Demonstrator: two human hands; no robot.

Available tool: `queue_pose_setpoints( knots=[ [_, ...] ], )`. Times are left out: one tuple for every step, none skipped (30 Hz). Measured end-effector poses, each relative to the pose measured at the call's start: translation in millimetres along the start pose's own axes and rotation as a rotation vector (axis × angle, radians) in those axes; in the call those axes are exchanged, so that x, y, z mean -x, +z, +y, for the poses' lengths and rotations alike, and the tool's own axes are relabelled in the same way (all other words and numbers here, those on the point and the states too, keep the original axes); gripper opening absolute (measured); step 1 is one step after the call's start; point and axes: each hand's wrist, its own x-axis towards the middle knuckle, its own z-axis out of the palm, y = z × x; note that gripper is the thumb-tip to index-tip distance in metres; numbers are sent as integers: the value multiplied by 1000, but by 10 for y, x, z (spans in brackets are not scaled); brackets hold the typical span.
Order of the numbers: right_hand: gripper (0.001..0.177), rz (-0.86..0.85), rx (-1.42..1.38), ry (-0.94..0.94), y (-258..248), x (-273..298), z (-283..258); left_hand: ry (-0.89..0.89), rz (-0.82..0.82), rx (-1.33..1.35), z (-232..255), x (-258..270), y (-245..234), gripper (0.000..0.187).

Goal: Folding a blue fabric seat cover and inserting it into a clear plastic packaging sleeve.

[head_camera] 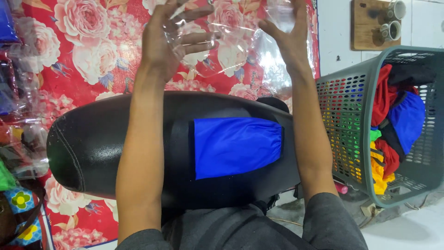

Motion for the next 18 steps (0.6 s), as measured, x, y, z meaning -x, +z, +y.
queue_pose_setpoints(
  knots=[
    [86,-117,-140,130,-43,10,-14,-10,-10,40,72,37,2,33],
    [86,-117,-139,125,-74,76,-185,-5,-12,41,88,53,-29,33],
    [88,-223,-340,247,-98,151,-352,15,-80,-3,101,78,-64,37],
    [89,-329,-541,370,-126,228,-515,36,-149,-48,111,103,-98,41],
    [89,-326,-543,372,-141,278,-581,33,-149,-49,166,160,-65,41],
    [76,-266,-553,408,-162,328,-646,-16,-114,-67,218,217,-27,51],
    [68,-201,-563,438,-192,365,-716,-60,-84,-86,282,262,23,62],
    [68,-196,-565,434,-252,402,-652,-59,-89,-90,294,277,8,62],
    [70,-203,-645,436,-315,442,-591,-99,-118,-64,308,292,-4,60],
    [72,-209,-724,438,-378,484,-531,-140,-148,-39,323,309,-14,58],
    [72,-206,-730,431,-401,551,-552,-136,-151,-46,361,365,-2,58],
    [51,-155,-732,419,-422,621,-573,-113,-203,-115,400,425,10,61],
    [31,-105,-735,410,-442,702,-593,-91,-253,-185,435,492,23,64],
    [31,-102,-742,405,-460,810,-710,-90,-255,-193,479,544,32,64],
    [21,-66,-716,409,-480,925,-827,-92,-232,-297,522,594,44,60],
    [12,-31,-691,413,-503,1043,-943,-93,-207,-402,562,647,60,56],
    [12,-23,-698,408,-494,1143,-901,-91,-214,-412,582,706,47,56],
    [10,-5,-713,352,-487,1246,-858,-48,-195,-518,601,765,37,47]
  ],
)
